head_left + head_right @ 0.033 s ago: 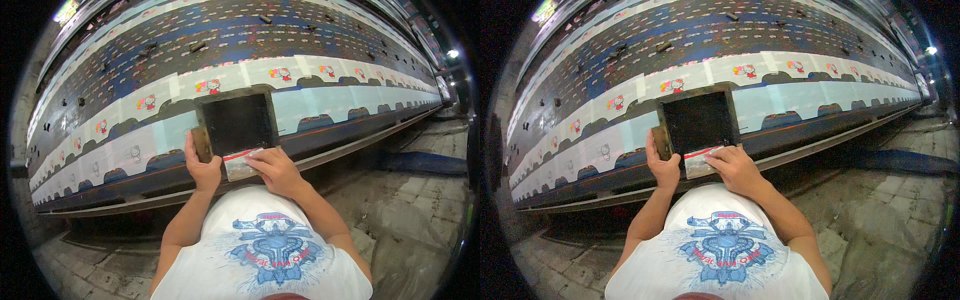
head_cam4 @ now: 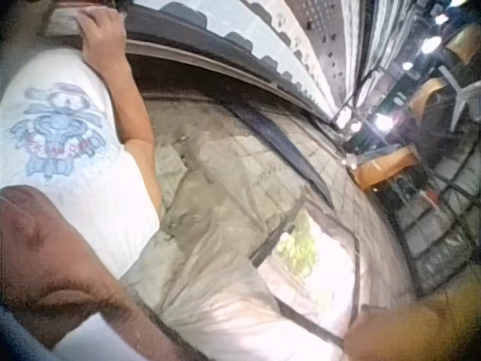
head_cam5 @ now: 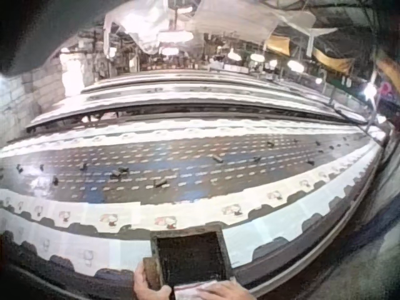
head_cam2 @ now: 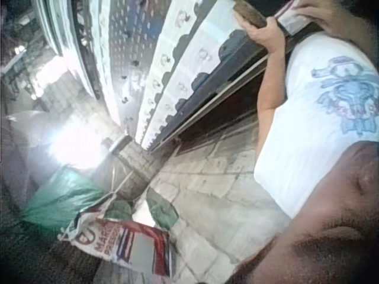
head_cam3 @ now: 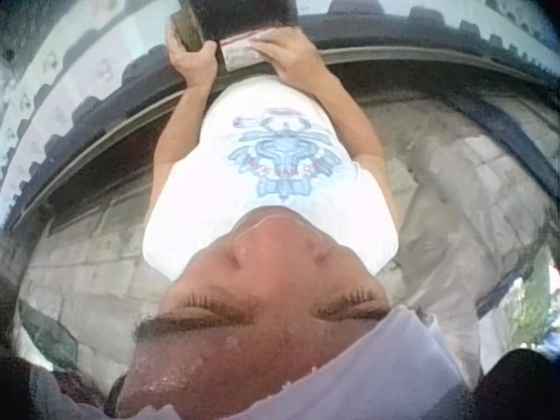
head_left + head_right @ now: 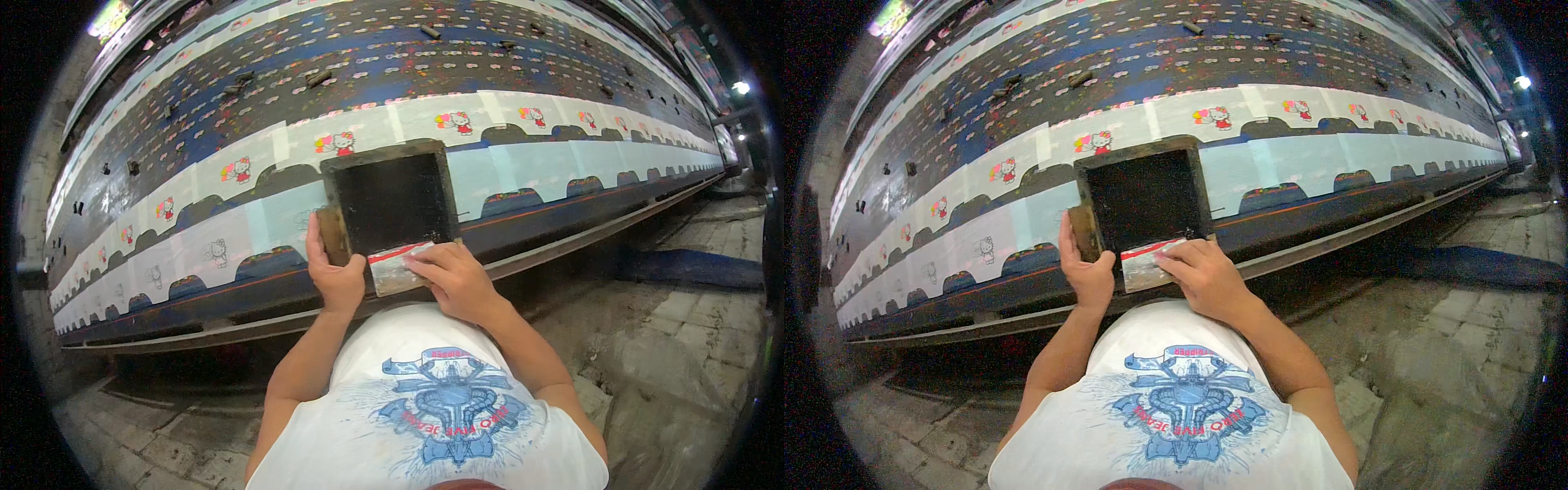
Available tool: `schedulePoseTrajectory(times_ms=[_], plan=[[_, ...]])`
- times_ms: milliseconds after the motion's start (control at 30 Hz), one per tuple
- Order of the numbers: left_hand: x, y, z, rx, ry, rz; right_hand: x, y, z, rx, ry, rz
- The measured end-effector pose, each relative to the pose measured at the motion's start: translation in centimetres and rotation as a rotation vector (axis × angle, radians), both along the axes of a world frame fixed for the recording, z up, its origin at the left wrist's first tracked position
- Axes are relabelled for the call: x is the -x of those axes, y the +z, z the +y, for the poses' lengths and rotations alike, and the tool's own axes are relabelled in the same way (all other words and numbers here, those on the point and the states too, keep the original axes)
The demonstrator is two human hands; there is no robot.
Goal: The person walks to a long table and repeatedly rubs a small rectangular block over a dark ink pad, then presses the block onto a series of white fabric pieces laid out on the table to transfer a printed design. The person continues this process along the table, handling each fabric piece one at a time.
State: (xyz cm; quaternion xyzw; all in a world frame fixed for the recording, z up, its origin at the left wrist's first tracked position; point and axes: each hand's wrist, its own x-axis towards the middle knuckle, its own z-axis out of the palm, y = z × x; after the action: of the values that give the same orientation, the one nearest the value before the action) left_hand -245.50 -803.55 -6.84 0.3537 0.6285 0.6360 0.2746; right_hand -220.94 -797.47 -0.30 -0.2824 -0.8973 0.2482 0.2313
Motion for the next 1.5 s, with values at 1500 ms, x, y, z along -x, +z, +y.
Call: schedulePoseTrajectory(times_ms=[1500], plan=[[-11.5,-2.2,7.2,0.044,-0.014,-0.127,-3.0,0.6,21.2,-0.053,0.082,-0.299]])
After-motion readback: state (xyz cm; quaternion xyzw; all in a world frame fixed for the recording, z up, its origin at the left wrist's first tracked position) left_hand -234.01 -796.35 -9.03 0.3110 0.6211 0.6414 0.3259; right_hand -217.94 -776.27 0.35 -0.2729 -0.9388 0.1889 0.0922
